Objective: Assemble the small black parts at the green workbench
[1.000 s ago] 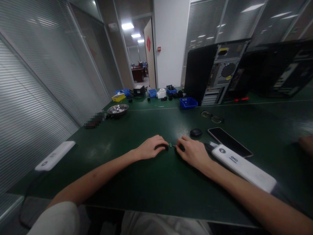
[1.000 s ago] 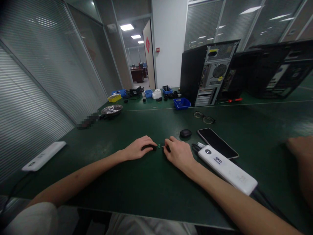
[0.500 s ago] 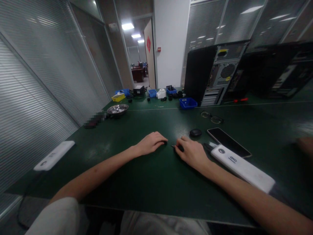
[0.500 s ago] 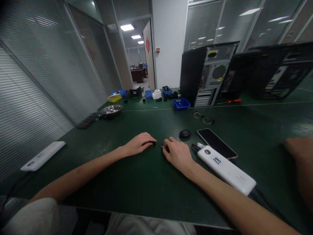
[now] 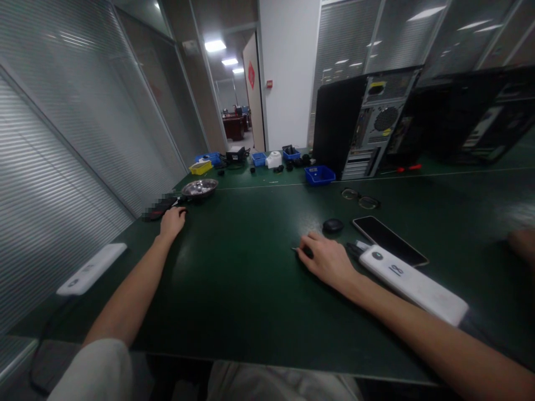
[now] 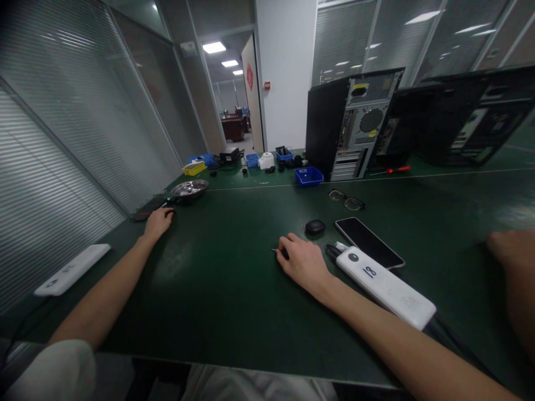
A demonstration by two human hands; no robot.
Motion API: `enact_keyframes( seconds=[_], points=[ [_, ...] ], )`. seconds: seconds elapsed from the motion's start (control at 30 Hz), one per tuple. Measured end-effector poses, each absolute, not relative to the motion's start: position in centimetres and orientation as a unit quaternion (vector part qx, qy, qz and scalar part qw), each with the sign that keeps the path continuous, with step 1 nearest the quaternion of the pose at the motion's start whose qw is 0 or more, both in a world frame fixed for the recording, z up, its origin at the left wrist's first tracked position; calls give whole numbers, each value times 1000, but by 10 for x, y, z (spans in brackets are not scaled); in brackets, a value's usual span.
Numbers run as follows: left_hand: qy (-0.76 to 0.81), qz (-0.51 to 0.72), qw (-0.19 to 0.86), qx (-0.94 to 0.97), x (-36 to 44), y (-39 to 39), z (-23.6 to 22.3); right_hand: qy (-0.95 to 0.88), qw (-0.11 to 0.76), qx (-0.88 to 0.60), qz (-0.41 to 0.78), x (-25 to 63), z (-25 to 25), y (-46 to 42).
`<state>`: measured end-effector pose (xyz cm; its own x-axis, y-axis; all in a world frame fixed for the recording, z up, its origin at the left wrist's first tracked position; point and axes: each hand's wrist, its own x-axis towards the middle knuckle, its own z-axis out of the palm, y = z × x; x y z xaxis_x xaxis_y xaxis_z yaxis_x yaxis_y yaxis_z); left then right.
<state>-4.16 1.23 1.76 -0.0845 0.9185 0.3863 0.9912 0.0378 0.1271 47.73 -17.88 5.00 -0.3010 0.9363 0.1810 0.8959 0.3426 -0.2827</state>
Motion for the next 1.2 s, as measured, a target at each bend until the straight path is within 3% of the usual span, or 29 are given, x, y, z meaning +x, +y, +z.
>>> enact_keyframes(
  seconds=[1.2],
  points=[
    [-712, -258, 87, -648, -52, 22, 9, -808, 168, -561, 69, 478, 49, -178]
  ],
)
